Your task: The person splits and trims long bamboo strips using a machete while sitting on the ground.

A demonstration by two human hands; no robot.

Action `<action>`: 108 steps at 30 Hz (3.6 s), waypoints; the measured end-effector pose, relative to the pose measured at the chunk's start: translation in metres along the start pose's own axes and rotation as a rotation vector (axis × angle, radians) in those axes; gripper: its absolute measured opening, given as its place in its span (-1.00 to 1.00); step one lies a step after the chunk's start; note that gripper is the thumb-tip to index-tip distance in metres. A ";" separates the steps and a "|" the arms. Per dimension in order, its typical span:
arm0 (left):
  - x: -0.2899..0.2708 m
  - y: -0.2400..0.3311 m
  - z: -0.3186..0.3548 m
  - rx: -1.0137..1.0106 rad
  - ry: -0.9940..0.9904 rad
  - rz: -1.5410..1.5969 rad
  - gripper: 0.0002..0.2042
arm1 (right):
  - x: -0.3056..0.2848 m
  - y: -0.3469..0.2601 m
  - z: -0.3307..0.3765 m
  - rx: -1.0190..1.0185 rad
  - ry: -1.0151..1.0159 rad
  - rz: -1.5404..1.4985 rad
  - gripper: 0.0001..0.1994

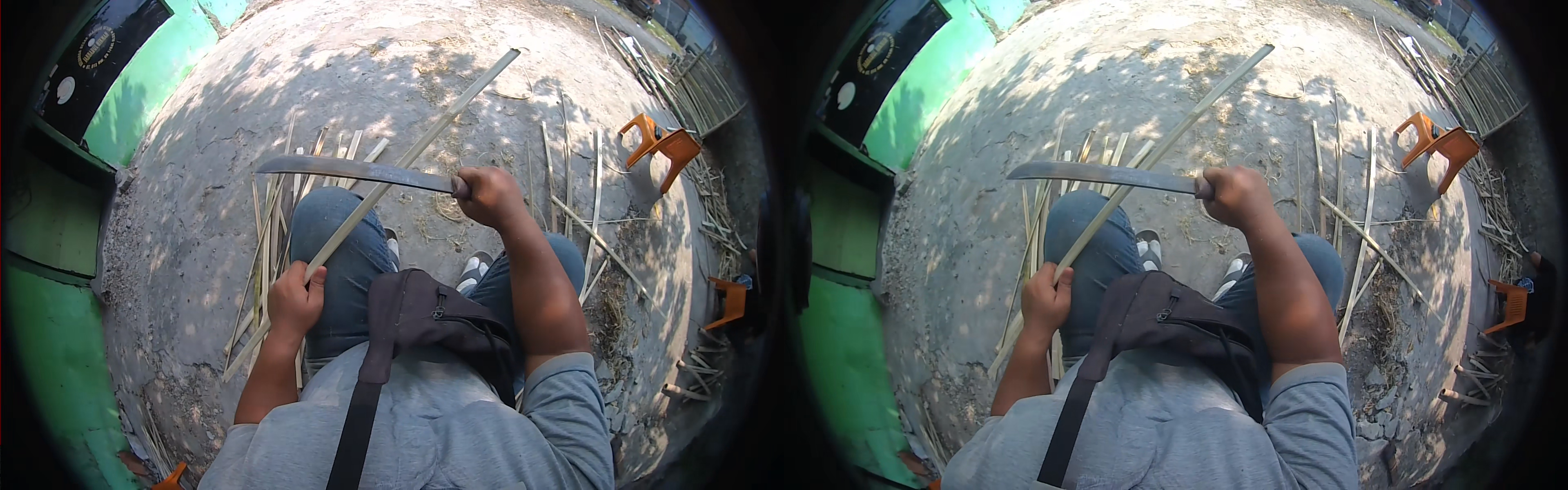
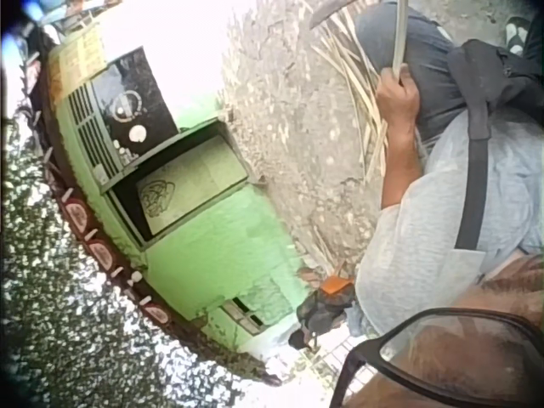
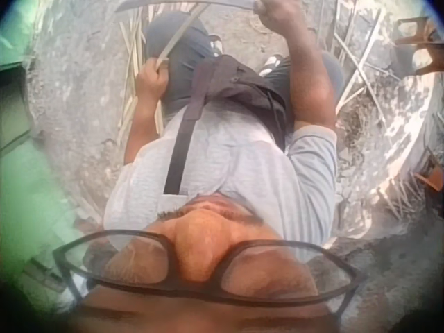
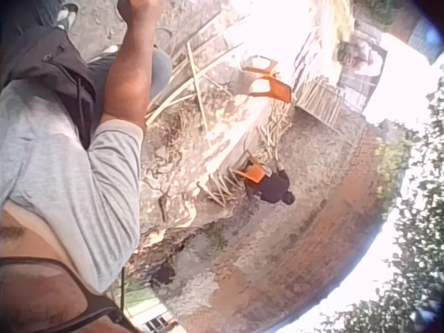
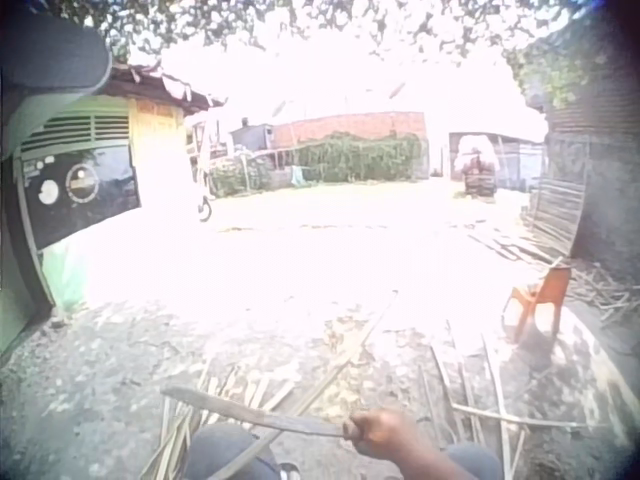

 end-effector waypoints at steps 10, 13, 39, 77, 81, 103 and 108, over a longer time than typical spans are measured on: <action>-0.002 0.001 -0.002 -0.007 -0.020 -0.048 -0.53 | -0.003 0.020 0.006 0.211 -0.026 -0.138 -0.83; -0.001 0.000 -0.003 -0.007 -0.019 -0.037 -0.54 | 0.012 -0.004 0.008 -0.089 -0.045 -0.046 -0.89; -0.003 -0.010 -0.001 0.030 0.002 0.016 -0.51 | -0.025 0.047 -0.004 0.175 0.030 -0.049 -0.81; -0.012 -0.003 0.001 -0.005 -0.030 -0.007 -0.50 | -0.007 0.025 0.002 0.031 0.047 0.022 -0.84; -0.011 -0.004 0.004 -0.022 -0.018 -0.008 -0.52 | -0.011 0.105 0.014 0.437 0.240 -0.136 -0.77; -0.060 -0.159 -0.015 -0.322 0.121 0.183 -0.49 | -0.015 0.111 0.010 0.736 0.329 -0.728 -0.81; -0.042 -0.226 -0.029 -0.418 0.146 -0.127 -0.52 | -0.008 0.104 -0.003 0.728 0.322 -0.652 -0.78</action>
Point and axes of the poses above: each hand's wrist, its own z-axis away from the middle knuckle, its own x-axis out of the palm, y = z × x, the point moved 5 cm from there along -z, towards the middle knuckle, and after that the axes turned 4 degrees about -z, right-handed, at the moved point
